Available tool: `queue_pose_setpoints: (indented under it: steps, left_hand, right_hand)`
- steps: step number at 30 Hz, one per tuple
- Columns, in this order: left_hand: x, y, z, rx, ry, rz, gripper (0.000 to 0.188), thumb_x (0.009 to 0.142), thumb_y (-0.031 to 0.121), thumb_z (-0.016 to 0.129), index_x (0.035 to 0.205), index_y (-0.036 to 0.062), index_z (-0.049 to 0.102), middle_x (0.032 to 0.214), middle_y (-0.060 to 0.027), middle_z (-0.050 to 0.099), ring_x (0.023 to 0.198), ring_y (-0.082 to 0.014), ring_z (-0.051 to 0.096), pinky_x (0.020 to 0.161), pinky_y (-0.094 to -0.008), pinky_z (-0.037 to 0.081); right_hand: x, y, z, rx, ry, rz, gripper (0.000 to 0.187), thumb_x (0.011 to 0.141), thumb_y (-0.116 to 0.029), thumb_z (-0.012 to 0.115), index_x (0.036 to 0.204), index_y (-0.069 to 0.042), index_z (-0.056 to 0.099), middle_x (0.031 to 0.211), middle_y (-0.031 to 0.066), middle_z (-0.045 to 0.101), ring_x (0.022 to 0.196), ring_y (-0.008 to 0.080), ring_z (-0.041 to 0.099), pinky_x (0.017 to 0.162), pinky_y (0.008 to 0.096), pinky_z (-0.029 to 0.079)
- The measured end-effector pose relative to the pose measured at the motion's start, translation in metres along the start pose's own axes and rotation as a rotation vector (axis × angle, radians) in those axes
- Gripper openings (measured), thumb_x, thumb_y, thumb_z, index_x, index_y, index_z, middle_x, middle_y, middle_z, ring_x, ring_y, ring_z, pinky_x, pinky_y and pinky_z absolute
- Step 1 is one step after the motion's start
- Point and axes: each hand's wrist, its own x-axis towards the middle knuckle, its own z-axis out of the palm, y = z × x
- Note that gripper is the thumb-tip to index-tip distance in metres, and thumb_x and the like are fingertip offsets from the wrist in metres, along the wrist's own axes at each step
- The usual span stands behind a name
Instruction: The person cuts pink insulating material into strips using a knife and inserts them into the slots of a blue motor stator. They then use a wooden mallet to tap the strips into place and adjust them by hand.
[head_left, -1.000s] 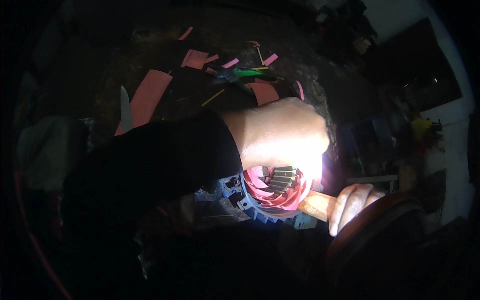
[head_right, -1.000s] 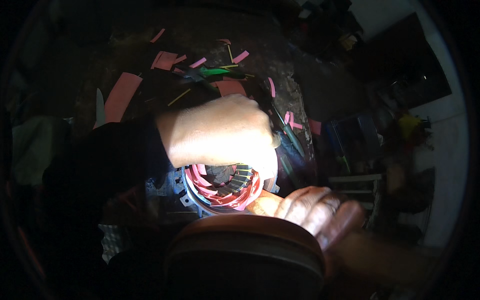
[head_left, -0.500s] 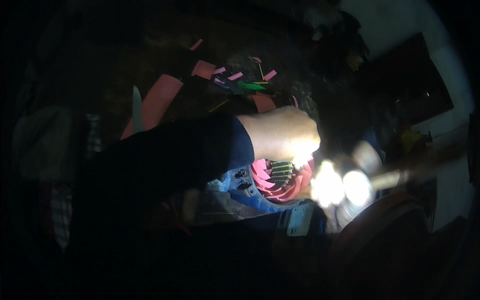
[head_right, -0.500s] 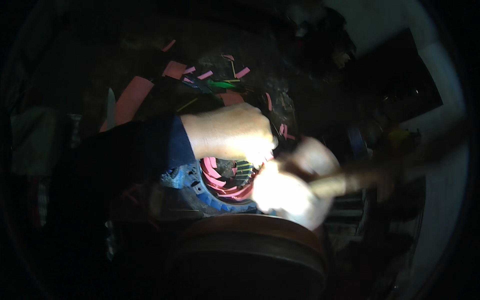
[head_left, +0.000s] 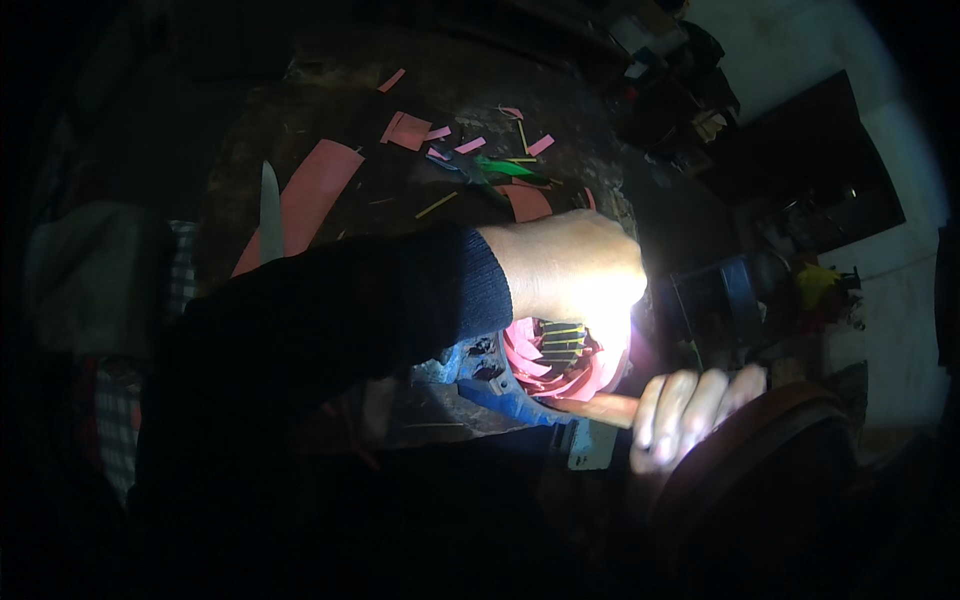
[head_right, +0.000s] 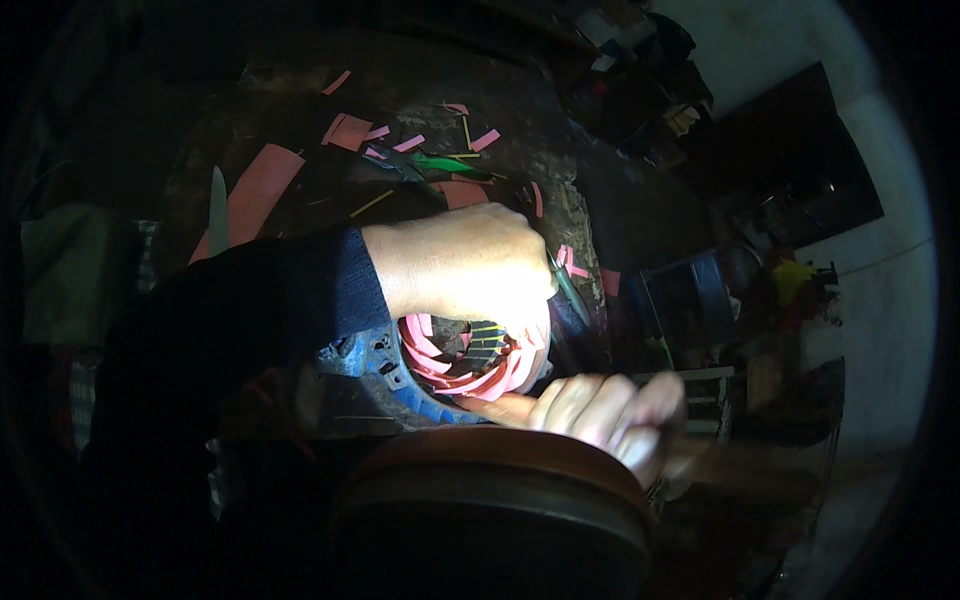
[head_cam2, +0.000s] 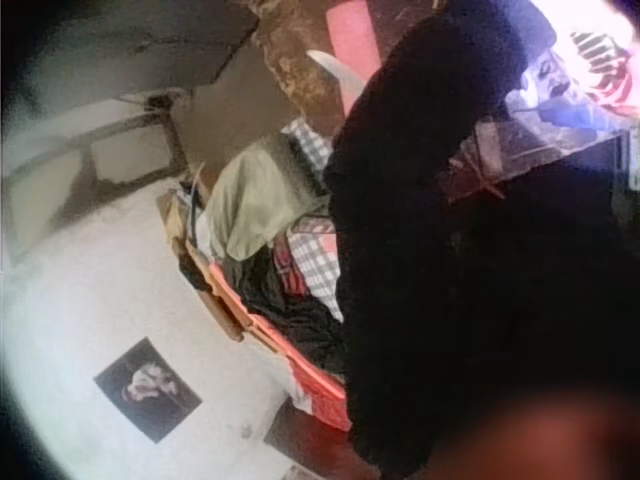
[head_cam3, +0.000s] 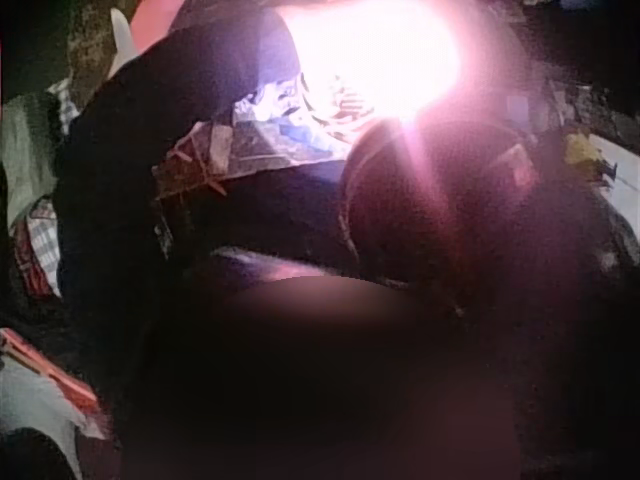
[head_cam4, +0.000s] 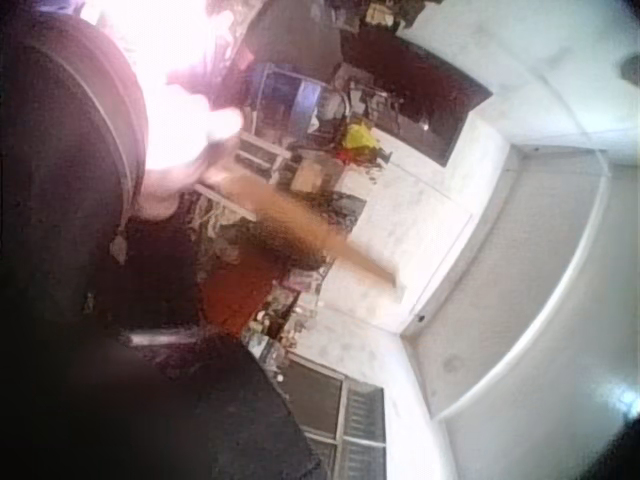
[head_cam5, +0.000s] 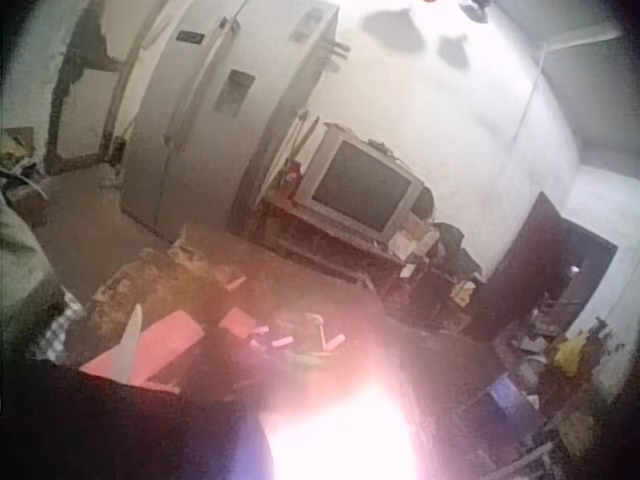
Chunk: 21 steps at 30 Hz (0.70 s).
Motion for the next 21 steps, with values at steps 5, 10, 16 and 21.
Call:
queue_pose_setpoints:
  steps: [5,10,16,21]
  left_hand:
    - [0.002,0.002,-0.003,-0.111,-0.024,-0.097,0.025,0.097,0.027,0.083,0.100,0.0029,0.090,0.093,-0.0165,0.085,0.091,-0.0331,0.084,0.084,-0.0431,0.067]
    - [0.001,-0.004,0.002,0.066,0.054,0.025,0.020,0.092,0.020,0.084,0.093,0.0003,0.081,0.086,-0.0195,0.080,0.086,-0.0392,0.081,0.081,-0.0484,0.064]
    - [-0.040,0.021,-0.007,0.140,0.430,0.052,0.037,0.098,0.036,0.085,0.110,0.0015,0.079,0.099,-0.0164,0.077,0.100,-0.0351,0.077,0.092,-0.0504,0.064]
    - [-0.093,0.084,0.027,0.249,0.303,0.016,0.054,0.086,0.045,0.091,0.100,-0.0056,0.077,0.085,-0.0170,0.071,0.095,-0.0340,0.075,0.128,-0.0568,0.048]
  right_hand:
    - [0.039,0.010,0.015,-0.006,-0.001,0.161,0.018,0.115,-0.017,0.066,0.100,-0.009,0.059,0.070,-0.0017,0.060,0.053,0.0108,0.059,0.048,0.0269,0.052]
    - [0.040,0.004,0.006,0.190,-0.007,0.160,0.009,0.109,-0.005,0.069,0.102,-0.005,0.062,0.071,0.0042,0.066,0.051,0.0143,0.063,0.053,0.0306,0.058]
    - [0.042,-0.003,-0.013,0.263,-0.388,-0.025,0.008,0.112,-0.003,0.060,0.109,0.001,0.053,0.067,0.0115,0.065,0.051,0.0217,0.066,0.049,0.0349,0.060]
    - [0.059,0.015,0.017,-0.144,-0.051,0.286,0.024,0.098,0.000,0.085,0.103,-0.004,0.062,0.068,-0.0003,0.062,0.052,0.0126,0.065,0.048,0.0276,0.053]
